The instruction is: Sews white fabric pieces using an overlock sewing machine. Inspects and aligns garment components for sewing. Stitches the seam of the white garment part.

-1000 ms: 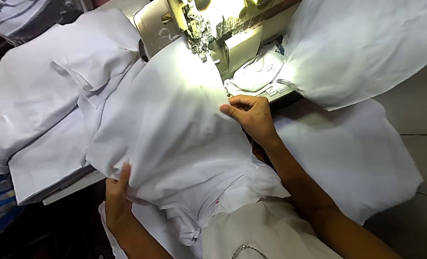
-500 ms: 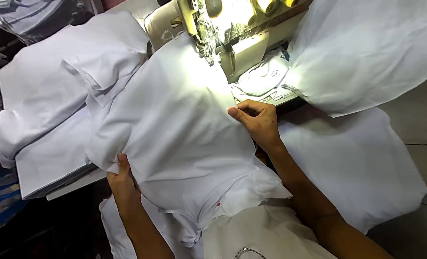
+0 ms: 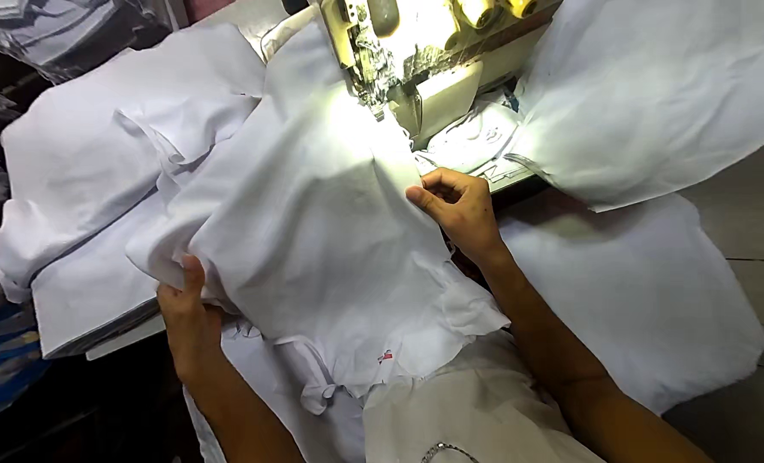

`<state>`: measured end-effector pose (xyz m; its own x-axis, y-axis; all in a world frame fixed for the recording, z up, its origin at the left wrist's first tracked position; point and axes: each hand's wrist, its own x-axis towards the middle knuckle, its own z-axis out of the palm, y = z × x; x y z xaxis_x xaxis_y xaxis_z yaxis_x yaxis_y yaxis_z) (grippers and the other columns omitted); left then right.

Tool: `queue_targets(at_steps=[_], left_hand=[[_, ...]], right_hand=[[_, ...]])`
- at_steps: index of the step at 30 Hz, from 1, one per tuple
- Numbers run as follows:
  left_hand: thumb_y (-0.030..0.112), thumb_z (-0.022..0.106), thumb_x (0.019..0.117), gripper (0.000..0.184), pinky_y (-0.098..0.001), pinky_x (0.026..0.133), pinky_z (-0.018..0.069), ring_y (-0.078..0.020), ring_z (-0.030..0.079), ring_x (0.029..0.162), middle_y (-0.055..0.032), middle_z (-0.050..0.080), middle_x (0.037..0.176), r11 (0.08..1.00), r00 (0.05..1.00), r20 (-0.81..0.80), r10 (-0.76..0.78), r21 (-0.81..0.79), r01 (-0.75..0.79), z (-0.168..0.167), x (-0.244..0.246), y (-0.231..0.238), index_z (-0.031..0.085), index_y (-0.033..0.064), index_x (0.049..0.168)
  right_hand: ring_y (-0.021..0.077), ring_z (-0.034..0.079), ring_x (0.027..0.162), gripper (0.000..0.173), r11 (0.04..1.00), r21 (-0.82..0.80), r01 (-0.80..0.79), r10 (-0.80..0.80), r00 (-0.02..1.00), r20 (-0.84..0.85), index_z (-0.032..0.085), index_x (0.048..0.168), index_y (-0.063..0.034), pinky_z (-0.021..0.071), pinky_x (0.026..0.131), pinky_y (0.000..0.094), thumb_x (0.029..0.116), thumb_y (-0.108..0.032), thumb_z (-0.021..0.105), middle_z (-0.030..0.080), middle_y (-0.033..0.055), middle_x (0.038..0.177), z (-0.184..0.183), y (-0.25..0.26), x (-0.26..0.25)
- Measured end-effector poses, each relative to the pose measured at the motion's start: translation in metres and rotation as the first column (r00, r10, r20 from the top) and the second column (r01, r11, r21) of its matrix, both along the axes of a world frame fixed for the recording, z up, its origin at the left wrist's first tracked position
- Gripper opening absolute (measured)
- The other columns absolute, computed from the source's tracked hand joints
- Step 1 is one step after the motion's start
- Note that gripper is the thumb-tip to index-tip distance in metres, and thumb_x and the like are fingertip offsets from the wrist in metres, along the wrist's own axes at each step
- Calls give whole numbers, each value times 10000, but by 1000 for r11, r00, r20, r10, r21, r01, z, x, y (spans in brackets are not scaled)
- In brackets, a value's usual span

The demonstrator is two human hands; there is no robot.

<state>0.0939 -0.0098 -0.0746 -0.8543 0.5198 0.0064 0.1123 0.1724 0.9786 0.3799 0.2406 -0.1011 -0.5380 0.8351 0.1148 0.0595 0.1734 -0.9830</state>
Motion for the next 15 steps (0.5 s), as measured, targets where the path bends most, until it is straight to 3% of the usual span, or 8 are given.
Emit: queue_targets(at_steps=[2,3,5,7,12,15], left_hand=[[459,747,895,832,-256,967,563,-30,648,1096,-13,628,1232,986,997,-21,-72,-153,68,0,15,-18,357,-37,1437],[401,781,859,868,-226,958,555,-14,638,1096,-41,620,1235,968,995,-38,-95,-236,84,-1,26,-24,343,-85,1430],[238,811,832,709,-225,919,571,-23,666,1038,-66,667,1155,947,996,-60,-60,-320,38,-6,46,-31,454,-106,1338],[143,772,870,393,-209,848,593,5,691,916,3,710,989,951,992,-127,-25,-310,-16,-12,58,-36,594,-58,1156],[35,532,995,127,-210,804,596,20,687,852,123,682,911,993,988,-110,105,-51,-111,-4,55,-43,547,50,1121],[34,422,1063,123,-144,749,578,80,664,782,161,655,840,973,971,-87,224,-40,-228,18,53,-30,536,60,1102]], right_hand=[[51,489,474,119,1000,1,-13,13,1000,11,718,971,-94,393,412,183,961,-211,733,626,-7,673,0,0,2],[45,499,483,116,1000,8,-19,19,1000,23,727,959,-92,404,422,181,960,-208,734,636,-8,683,0,0,4],[50,473,472,131,1000,9,-26,26,999,41,722,910,-93,378,413,184,952,-215,743,610,-7,661,1,0,6],[72,430,442,141,1000,-4,-23,23,999,41,703,890,-95,337,388,196,928,-213,769,564,4,624,1,-1,7],[60,579,553,140,1000,6,-16,15,997,77,708,859,-93,471,487,201,887,-190,805,659,1,705,0,9,5],[57,595,563,128,999,-43,-21,24,998,58,712,864,-88,492,505,198,879,-169,810,671,2,712,2,10,7]])
